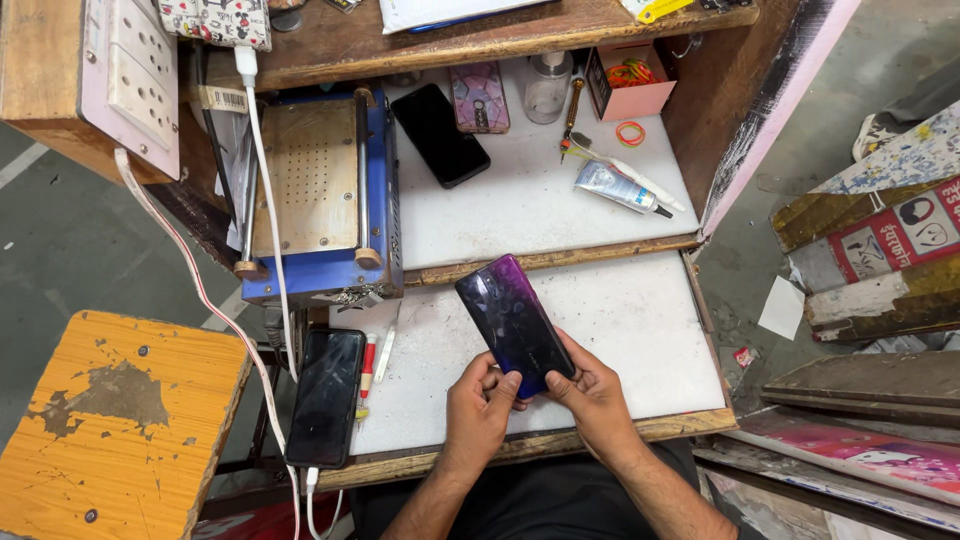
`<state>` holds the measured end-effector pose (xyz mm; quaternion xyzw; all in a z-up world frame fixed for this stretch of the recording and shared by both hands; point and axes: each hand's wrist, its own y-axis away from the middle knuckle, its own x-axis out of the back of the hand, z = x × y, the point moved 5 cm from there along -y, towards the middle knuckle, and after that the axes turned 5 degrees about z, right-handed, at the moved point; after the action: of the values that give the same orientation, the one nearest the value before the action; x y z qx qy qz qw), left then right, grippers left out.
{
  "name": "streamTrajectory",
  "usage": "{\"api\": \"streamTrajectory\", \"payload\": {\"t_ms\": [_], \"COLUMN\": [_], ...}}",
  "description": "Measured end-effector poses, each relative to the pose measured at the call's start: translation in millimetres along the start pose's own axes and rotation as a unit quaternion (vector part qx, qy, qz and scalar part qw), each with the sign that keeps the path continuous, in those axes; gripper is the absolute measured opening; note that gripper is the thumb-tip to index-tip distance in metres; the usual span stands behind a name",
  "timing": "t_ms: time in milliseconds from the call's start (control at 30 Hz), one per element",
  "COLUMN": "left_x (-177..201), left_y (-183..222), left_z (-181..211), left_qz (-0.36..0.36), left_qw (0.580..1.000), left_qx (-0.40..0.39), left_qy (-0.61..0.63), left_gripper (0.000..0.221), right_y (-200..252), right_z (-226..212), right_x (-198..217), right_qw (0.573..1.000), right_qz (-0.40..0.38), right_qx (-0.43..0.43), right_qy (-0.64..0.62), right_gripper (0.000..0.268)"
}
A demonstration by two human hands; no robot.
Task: The person disassembles and reassembles smartphones on a workbench. They remove back covers, handle internal components, and apply adhesive to the phone frame. The person also handles a phone case and other tools during the process.
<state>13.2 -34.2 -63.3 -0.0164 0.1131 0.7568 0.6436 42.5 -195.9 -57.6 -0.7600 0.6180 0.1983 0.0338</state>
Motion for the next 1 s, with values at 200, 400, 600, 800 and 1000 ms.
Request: {"api": "streamTrajectory", "payload": {"t_ms": [200, 400, 600, 800, 1000], "left_x": [2.2, -8.9, -12.5, -7.7, -4.5], "left_y": [6.3, 17.6, 17.6, 23.2, 21.9], "left_z": [2.8, 14.6, 33.4, 35.0, 33.8], "left_qz": [-0.011, -0.074, -0.044, 0.015, 0.069], "left_qw": [1.0, 0.984, 0.981, 0.968, 0.956], "left_qx": [-0.011, -0.067, -0.124, -0.173, -0.179], "left_qy": [-0.003, -0.149, -0.142, -0.181, -0.223], "left_gripper": [0.028, 0.026, 0.028, 0.031, 0.03], "right_y": [-4.2, -34.4, -44.7, -47.0, -36.0], "right_z": [-5.3, -51.5, -41.3, -36.0, -63.1], "right_x": [5.4, 3.9, 11.8, 25.0, 15.7], "right_qw": [0.997, 0.994, 0.996, 0.997, 0.969], "right_qz": [0.018, -0.001, 0.071, 0.05, 0.027], "right_qx": [-0.034, 0.047, 0.025, 0.06, 0.068], "right_qy": [0.068, 0.096, -0.042, -0.004, 0.236], "right_gripper": [0.055, 0.042, 0.031, 0.034, 0.033]}}
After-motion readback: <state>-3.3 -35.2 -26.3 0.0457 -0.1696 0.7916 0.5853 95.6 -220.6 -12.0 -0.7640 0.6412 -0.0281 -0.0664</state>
